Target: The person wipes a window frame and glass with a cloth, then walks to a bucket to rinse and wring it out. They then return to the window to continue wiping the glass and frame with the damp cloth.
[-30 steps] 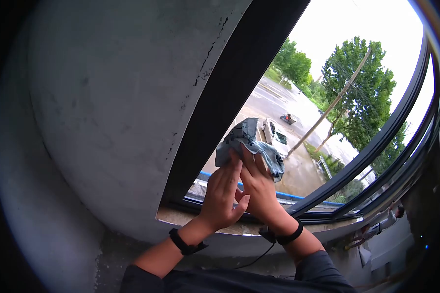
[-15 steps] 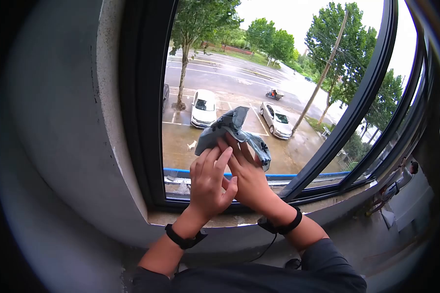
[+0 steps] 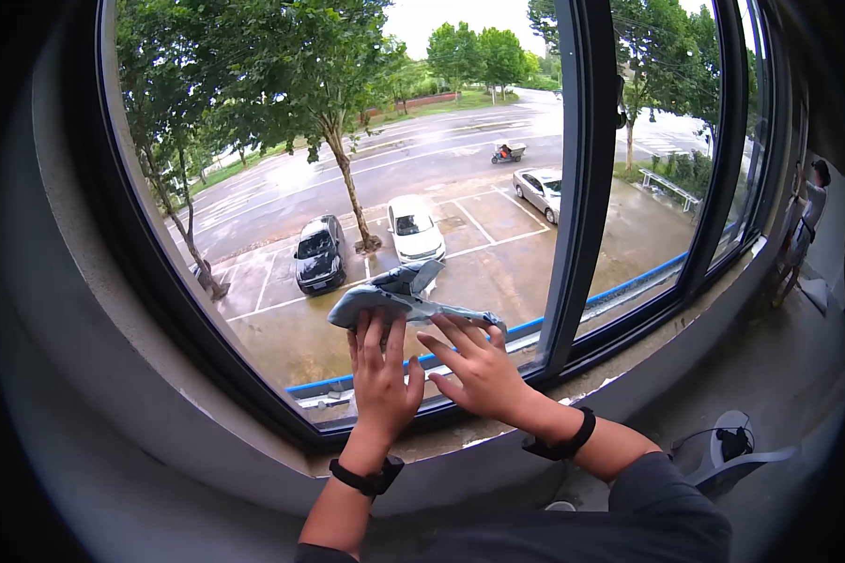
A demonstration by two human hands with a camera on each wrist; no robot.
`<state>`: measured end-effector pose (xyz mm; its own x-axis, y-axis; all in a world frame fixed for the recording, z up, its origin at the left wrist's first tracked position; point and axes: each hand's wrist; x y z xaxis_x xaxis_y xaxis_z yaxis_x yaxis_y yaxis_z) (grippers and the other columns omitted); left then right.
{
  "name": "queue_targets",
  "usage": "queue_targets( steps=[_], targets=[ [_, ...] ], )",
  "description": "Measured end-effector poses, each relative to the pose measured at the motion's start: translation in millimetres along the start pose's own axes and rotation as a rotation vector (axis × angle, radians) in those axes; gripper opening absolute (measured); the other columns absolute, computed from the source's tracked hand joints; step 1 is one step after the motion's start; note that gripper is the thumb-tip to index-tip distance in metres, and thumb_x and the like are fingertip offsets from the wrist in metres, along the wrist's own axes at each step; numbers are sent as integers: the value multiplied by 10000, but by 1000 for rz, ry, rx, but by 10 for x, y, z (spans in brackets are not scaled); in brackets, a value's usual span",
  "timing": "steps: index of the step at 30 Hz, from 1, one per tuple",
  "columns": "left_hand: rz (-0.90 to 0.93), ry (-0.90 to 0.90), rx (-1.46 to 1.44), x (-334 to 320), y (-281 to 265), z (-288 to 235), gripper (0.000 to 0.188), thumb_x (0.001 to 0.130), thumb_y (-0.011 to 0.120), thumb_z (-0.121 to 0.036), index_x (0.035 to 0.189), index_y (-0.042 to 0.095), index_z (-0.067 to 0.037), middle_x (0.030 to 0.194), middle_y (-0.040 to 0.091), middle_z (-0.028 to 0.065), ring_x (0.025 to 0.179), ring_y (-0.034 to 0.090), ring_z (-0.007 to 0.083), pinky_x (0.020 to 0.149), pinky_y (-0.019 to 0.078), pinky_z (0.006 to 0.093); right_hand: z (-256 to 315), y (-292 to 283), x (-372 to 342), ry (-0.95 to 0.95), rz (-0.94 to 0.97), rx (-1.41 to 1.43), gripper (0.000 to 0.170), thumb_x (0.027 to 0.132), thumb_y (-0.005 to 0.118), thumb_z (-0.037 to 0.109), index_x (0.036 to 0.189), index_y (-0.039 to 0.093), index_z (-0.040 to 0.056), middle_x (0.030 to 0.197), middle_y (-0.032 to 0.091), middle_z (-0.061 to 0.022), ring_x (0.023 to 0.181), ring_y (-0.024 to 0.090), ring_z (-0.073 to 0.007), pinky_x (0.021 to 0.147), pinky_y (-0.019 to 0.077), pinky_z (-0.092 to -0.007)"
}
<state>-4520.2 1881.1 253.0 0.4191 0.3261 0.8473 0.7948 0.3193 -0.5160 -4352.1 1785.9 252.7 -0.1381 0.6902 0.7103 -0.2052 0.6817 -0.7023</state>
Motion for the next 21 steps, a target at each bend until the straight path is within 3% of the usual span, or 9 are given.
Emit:
queue_targets(
  steps=[4, 7, 10, 13, 17, 21],
  targets=[
    [1, 34, -13, 208, 56, -252, 657, 888, 641, -152, 1521, 483, -81, 1548, 410, 239, 1506, 322, 445, 1246, 196, 600, -159, -108, -67, 23, -48, 87, 570, 941, 678, 325, 1477, 561, 170, 1554, 510, -94, 1399, 477, -257, 1147, 274, -444],
    [8, 43, -2, 322, 80, -351, 657, 893, 639, -153, 1528, 480, -106, 1543, 413, 242, 1503, 325, 449, 1243, 191, 606, -303, -234, -22, 26, -215, 185, 509, 905, 712, 241, 1391, 634, 116, 1518, 530, -112, 1355, 507, -282, 1109, 322, -435],
    [21, 40, 72, 375, 121, -405, 647, 905, 624, -160, 1532, 478, -92, 1551, 408, 223, 1505, 324, 438, 1242, 195, 604, -481, -256, 25, -57, -332, 336, 583, 906, 701, 213, 1458, 566, 81, 1517, 512, -154, 1359, 499, -337, 1128, 392, -471],
    [46, 42, 255, 348, 174, -356, 659, 911, 606, -190, 1536, 468, -31, 1560, 392, 182, 1513, 310, 413, 1251, 197, 589, -537, -271, 81, -138, -291, 268, 638, 916, 688, 213, 1514, 508, 82, 1558, 463, -179, 1393, 476, -360, 1175, 377, -475],
    [101, 59, 349, 166, 190, -254, 687, 894, 617, -182, 1546, 458, -30, 1578, 348, 177, 1515, 302, 410, 1257, 198, 579, -460, -76, 169, -127, -172, 300, 665, 974, 648, 271, 1571, 426, 82, 1619, 381, -224, 1523, 336, -405, 1230, 278, -553],
    [138, 58, 363, -105, 106, -41, 697, 867, 663, -182, 1521, 484, -22, 1565, 363, 173, 1517, 310, 412, 1250, 246, 566, -305, 100, 186, -141, -94, 328, 669, 974, 641, 265, 1580, 412, 99, 1615, 382, -224, 1521, 332, -405, 1227, 277, -566]
  ],
)
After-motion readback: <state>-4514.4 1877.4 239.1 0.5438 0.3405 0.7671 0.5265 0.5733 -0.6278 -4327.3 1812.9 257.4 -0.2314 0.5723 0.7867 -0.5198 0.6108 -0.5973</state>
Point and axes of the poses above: each hand's wrist, its own x-axis towards the middle knuckle, its own y-axis out of the palm, z = x × y
